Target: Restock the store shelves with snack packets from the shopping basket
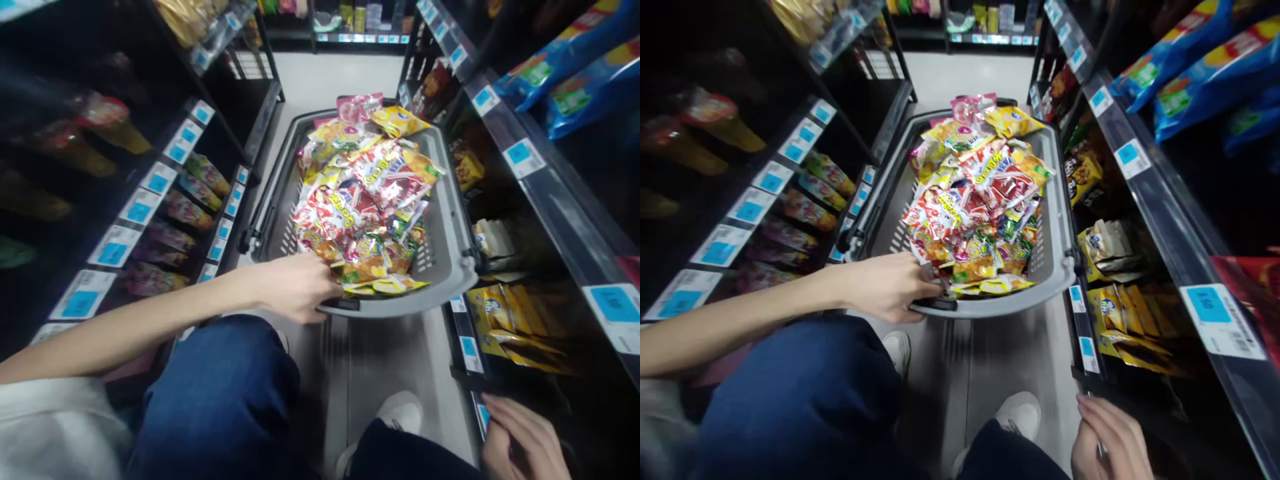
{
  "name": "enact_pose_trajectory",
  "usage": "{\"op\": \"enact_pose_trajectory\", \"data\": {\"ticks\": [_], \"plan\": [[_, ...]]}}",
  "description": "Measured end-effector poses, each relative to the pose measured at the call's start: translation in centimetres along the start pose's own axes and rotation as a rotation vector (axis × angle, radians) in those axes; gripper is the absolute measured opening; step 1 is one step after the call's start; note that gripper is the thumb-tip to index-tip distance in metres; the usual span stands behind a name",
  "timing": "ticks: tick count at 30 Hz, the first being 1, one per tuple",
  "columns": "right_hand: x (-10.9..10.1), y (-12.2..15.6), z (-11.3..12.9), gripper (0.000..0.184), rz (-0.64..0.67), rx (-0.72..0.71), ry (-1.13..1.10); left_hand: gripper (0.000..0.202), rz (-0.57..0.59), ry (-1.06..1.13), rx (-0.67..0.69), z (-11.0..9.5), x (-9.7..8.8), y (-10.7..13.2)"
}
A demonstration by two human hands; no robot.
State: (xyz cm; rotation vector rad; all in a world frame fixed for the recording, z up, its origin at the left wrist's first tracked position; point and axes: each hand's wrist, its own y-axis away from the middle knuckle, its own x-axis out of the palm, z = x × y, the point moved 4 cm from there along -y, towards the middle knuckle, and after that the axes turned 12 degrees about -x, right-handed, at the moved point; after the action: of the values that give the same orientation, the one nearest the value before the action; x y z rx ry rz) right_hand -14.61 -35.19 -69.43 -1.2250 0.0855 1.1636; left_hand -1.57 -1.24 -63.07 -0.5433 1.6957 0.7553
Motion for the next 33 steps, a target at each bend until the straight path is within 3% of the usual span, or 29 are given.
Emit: {"op": "enact_pose_trajectory", "data": {"ticks": [2, 5, 7, 11, 13, 16, 19, 21, 26, 29, 33], "plan": [[1.3, -3.5, 0.9, 0.056, 0.013, -0.178, -0.060, 0.031, 0.059, 0.067, 0.048, -0.7, -1.0, 0.4], [2.2, -8.9, 3.1, 0.051, -0.008, -0.326, -0.111, 0.042, 0.069, 0.185, 0.057, -0.1, -3.8, -0.3], [2.8, -12.9, 4.8, 0.045, 0.016, -0.373, -0.133, 0.041, -0.082, 0.226, -0.026, 1.5, -6.4, -2.1], [6.0, -22.3, 6.6, 0.026, 0.080, -0.338, -0.123, 0.026, -0.595, 0.296, -0.228, 5.5, -10.6, -7.5], [9.4, -26.8, 6.0, 0.020, 0.180, -0.305, -0.121, 0.024, -0.750, 0.373, -0.273, 7.0, -11.0, -10.1], [15.2, -30.9, 3.4, 0.036, 0.352, -0.308, -0.076, 0.026, -0.820, 0.455, -0.296, 8.8, -9.5, -12.6], [19.5, -30.9, 0.5, 0.046, 0.438, -0.255, -0.064, 0.029, -0.775, 0.486, -0.347, 10.9, -7.3, -12.9], [20.9, -29.8, -0.5, 0.046, 0.417, -0.208, -0.092, 0.031, -0.673, 0.546, -0.379, 12.3, -6.2, -12.5], [20.2, -28.3, -0.7, 0.035, 0.251, -0.035, -0.467, 0.025, -0.475, 0.782, -0.290, 13.0, -6.2, -12.0], [19.5, -28.9, -1.3, 0.028, 0.146, 0.057, -0.636, 0.031, -0.463, 0.918, -0.193, 12.4, -6.8, -12.0], [19.1, -29.3, -2.5, 0.026, 0.008, 0.072, -0.659, 0.029, -0.536, 1.044, -0.179, 12.2, -6.9, -12.1]]}}
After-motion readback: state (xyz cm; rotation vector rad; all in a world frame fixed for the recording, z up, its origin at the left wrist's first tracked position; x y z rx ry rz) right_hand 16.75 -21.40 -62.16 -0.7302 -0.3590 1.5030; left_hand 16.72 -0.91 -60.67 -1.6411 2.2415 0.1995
